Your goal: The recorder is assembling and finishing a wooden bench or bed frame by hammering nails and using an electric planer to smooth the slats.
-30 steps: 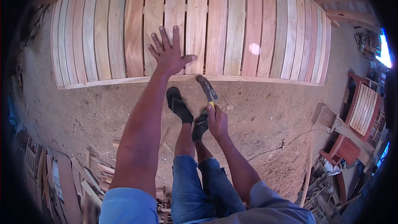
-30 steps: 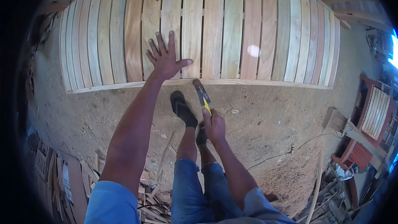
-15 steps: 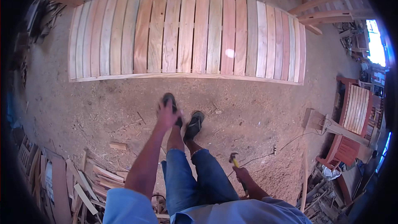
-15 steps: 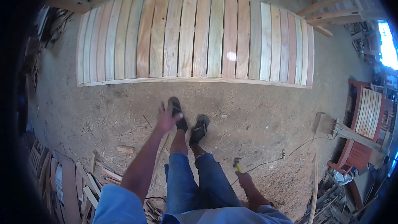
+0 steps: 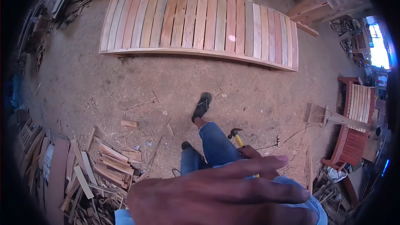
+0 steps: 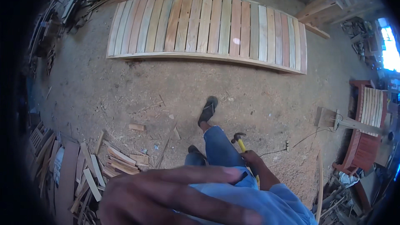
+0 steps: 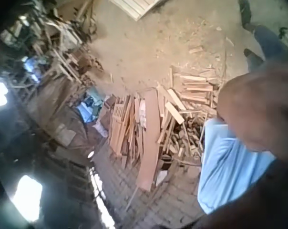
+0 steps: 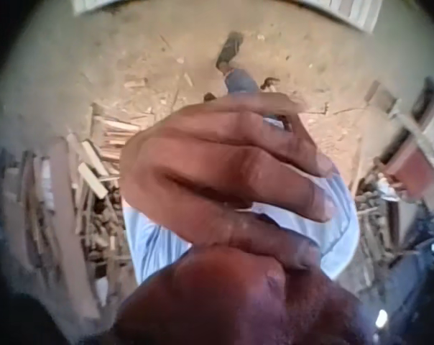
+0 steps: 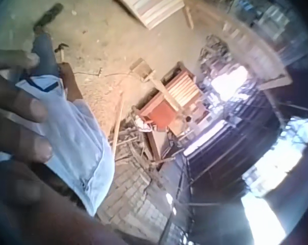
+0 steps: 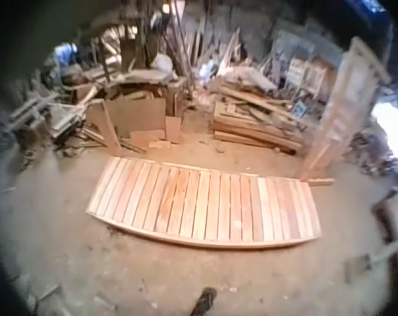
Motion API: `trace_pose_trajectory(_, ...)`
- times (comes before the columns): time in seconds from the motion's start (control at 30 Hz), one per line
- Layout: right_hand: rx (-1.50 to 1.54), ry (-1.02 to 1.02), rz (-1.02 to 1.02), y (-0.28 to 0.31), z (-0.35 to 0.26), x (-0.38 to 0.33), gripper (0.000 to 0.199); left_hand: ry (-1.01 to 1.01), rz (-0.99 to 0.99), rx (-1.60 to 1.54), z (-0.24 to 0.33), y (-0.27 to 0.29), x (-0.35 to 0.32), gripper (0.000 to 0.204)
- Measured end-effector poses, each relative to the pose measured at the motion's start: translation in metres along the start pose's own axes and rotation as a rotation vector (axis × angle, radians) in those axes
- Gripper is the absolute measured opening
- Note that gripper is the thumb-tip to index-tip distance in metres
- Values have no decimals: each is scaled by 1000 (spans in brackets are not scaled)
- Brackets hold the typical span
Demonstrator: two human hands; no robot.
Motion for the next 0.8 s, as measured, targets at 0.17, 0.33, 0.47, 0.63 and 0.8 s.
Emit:
trace_pose_trajectory(0.17,-22,-29,64,-37,-55,-37,32,-157,182,445,91,-95,-114,29)
trace_pose_trajectory(0.33,-298,8,-12,-32,-2,-41,29,655,514,1062,54,-175,-305,32)
trace_pose_trajectory(0.47,-590,218,-366,-64,-72,19,23,1246,676,1358,-10,-279,-481,42)
trace_pose_trajectory(0.63,-1387,328,-788,-268,-242,-8,24,1524,1019,1017,-38,-373,-516,49)
trace_pose_trajectory(0.8,-1856,267,-907,-333,-270,-44,24,1031,1803,1019,-93,-405,-493,49)
Point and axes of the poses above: each hand's wrist, its own x-axis towards the middle knuckle, its own y-axis out of the back of the hand, z = x × y, the point moved 4 cm from there along x, towards the middle knuckle, and after that the axes turned 3 degrees about z, right-handed, at the moved point
